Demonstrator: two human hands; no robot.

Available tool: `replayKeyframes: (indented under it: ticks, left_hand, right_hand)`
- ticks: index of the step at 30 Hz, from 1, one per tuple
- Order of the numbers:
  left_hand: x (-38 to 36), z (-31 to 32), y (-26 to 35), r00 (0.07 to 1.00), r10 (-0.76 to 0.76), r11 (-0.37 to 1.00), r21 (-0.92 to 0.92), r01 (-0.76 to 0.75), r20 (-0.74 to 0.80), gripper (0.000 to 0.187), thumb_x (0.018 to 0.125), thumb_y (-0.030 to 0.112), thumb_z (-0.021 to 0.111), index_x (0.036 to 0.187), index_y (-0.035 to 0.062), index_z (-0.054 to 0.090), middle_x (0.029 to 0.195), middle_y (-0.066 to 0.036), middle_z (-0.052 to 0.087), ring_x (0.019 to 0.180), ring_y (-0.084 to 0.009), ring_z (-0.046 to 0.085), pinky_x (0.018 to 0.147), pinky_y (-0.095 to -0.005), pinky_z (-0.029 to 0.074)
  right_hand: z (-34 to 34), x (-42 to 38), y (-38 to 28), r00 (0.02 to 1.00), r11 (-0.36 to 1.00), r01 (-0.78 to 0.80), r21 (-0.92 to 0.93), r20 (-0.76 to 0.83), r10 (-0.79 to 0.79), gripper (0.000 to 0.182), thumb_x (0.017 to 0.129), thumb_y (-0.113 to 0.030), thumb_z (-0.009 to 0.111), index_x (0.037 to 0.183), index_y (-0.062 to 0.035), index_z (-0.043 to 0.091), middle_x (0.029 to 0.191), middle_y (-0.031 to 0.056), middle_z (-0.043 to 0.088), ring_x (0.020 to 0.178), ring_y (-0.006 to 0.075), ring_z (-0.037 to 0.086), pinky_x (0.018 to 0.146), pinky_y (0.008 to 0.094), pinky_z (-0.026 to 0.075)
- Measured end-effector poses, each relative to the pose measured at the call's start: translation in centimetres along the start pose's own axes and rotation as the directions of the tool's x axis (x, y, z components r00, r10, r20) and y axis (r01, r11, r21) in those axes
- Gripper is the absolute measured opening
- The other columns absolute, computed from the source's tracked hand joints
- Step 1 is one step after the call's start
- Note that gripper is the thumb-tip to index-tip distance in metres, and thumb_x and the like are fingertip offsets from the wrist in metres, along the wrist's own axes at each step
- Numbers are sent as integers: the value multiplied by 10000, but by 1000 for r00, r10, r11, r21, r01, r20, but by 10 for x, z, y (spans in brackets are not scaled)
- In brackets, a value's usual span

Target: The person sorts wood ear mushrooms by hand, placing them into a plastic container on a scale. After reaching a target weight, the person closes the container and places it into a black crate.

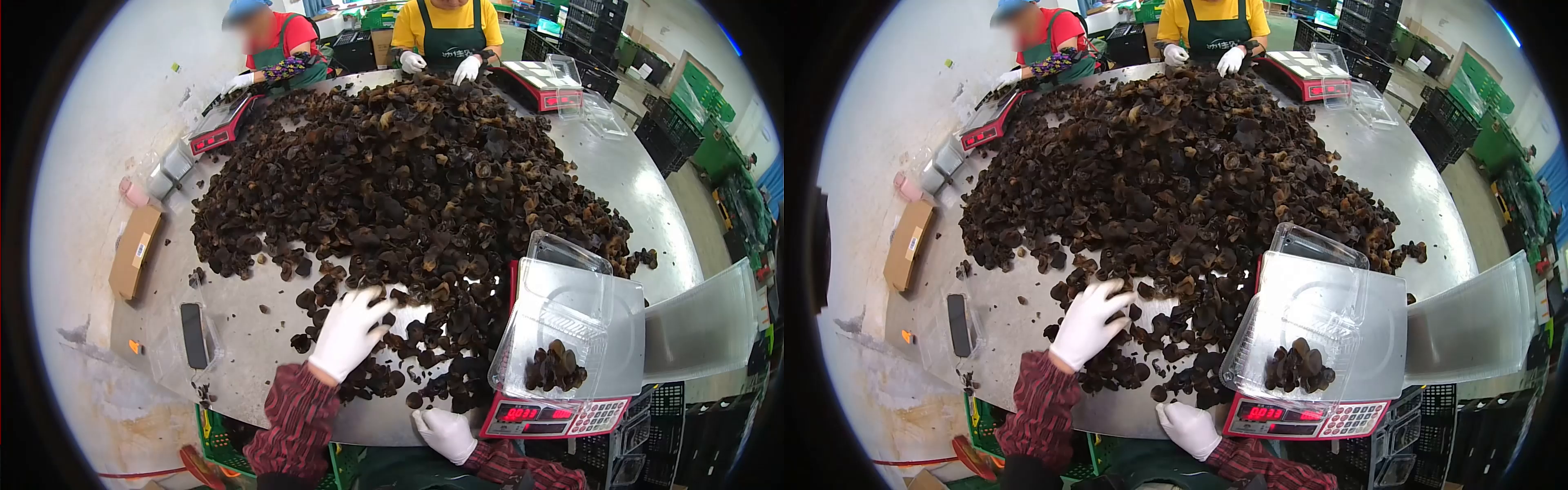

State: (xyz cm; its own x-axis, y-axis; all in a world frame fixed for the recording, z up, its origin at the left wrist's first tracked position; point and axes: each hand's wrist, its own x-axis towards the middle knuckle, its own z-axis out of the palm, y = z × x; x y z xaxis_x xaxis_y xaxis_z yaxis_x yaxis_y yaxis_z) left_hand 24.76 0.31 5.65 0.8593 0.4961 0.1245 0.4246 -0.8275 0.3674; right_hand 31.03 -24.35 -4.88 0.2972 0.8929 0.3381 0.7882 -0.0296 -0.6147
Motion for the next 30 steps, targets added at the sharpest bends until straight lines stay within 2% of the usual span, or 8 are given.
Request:
replayKeyframes:
  ticks: [3, 6, 10, 16, 20, 23, 27, 30]
  left_hand:
    - [58, 16, 9, 988, 123, 991, 64, -117, -98, 675, 741, 335, 762, 1364, 278, 509, 1452, -158, 400, 1331, -409, 363, 1066, -478, 359]
    - [91, 39, 0, 987, -25, 973, 232, -13, 159, 743, 706, 519, 746, 1380, 354, 480, 1505, -143, 333, 1366, -458, 285, 1057, -530, 366]
    - [63, 52, -35, 979, 135, 988, -60, -145, -152, 178, 728, -47, 601, 876, 50, 587, 922, -89, 581, 910, -297, 587, 767, -358, 495]
    - [-40, -3, -42, 971, -51, 970, -244, -8, -235, 138, 792, -49, 593, 901, 32, 621, 903, -111, 619, 890, -301, 612, 777, -354, 495]
    - [-75, -9, -38, 995, -59, 998, -7, 58, -80, 652, 689, 190, 800, 1303, 198, 580, 1408, -141, 445, 1292, -380, 405, 1078, -447, 356]
    - [-72, -1, -31, 984, -176, 969, 180, 168, 31, 768, 648, 364, 827, 1353, 349, 522, 1515, -135, 303, 1368, -429, 266, 1085, -545, 304]
    - [-74, 38, -59, 997, -53, 999, -4, 53, -59, 425, 685, 252, 795, 1096, 209, 696, 1335, -129, 503, 1234, -362, 436, 1001, -459, 411]
    - [-79, 47, -67, 985, -2, 998, -57, -8, -174, 298, 700, 131, 761, 992, 138, 700, 1205, -110, 573, 1142, -313, 516, 922, -377, 466]
  right_hand:
    - [1, 0, 0, 1000, 1000, -6, 22, -28, 6, 342, 869, -211, 659, 604, -99, 473, 543, 86, 473, 456, 256, 538, 419, 367, 433]
    - [0, 1, 0, 1000, 1000, -12, 5, -16, 12, 343, 868, -207, 659, 601, -97, 474, 541, 88, 477, 452, 260, 538, 420, 369, 435]
    - [1, -1, 2, 1000, 1000, -3, 18, -24, 4, 340, 865, -202, 662, 602, -95, 474, 540, 91, 480, 452, 265, 542, 419, 376, 435]
    - [-2, -1, -1, 1000, 1000, -4, 12, -2, 4, 307, 865, -199, 666, 630, -96, 498, 557, 90, 489, 485, 265, 562, 442, 380, 449]
    - [-5, 12, -17, 998, 999, -52, 6, 19, 52, 233, 857, -225, 677, 747, -86, 525, 637, 87, 530, 561, 251, 585, 494, 365, 471]
    - [-12, 46, -34, 995, 997, -30, -74, 87, 37, 298, 817, -277, 710, 896, -51, 531, 723, 95, 555, 623, 253, 587, 559, 358, 491]
    - [5, 89, -32, 969, 925, 234, -298, 155, -195, 515, 737, -373, 747, 1019, -4, 523, 777, 91, 565, 702, 241, 598, 634, 355, 501]
    - [28, 99, -27, 956, 927, 245, -284, 231, -182, 308, 791, -188, 651, 1006, -1, 536, 788, 97, 570, 732, 232, 606, 648, 359, 500]
